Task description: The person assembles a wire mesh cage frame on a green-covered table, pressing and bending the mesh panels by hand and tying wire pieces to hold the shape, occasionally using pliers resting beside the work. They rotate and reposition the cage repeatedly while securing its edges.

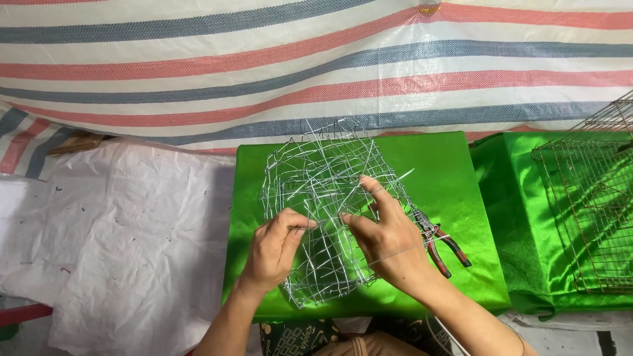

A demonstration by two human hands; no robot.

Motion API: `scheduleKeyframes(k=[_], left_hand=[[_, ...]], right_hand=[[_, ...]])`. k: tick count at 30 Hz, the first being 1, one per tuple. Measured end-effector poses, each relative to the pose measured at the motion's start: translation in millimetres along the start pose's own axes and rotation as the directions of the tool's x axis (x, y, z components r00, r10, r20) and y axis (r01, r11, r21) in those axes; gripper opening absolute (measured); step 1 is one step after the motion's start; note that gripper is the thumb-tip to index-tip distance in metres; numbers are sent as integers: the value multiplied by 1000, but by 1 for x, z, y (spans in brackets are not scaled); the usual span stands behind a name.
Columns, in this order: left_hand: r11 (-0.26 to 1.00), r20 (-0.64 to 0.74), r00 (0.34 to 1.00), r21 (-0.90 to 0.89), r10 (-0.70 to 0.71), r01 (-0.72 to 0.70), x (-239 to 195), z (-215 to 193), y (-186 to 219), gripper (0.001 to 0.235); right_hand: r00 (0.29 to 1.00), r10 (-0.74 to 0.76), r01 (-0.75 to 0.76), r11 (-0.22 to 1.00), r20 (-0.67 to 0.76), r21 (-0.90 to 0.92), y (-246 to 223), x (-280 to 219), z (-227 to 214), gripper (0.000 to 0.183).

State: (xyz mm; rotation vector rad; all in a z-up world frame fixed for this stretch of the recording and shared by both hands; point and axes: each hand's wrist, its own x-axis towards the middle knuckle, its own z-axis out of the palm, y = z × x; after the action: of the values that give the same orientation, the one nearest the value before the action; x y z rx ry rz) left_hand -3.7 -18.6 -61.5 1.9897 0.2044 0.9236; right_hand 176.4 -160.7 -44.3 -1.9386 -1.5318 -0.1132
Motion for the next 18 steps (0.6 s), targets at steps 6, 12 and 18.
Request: scheduleKeyframes(k=[6,12,18], left_hand=[[989,54,997,135,46,-53,16,-2,15,13],[976,-108,986,165,-124,141,2,-8,15,23],[906,-144,989,415,-26,84,11,-7,27,12]], right_hand=[[990,-10,11,1000,141,-8,-1,8,-10,18],[975,-134,137,991,175,-4,-7,23,-20,15],[943,-198,210,978,268,-15,5,21,-11,30]])
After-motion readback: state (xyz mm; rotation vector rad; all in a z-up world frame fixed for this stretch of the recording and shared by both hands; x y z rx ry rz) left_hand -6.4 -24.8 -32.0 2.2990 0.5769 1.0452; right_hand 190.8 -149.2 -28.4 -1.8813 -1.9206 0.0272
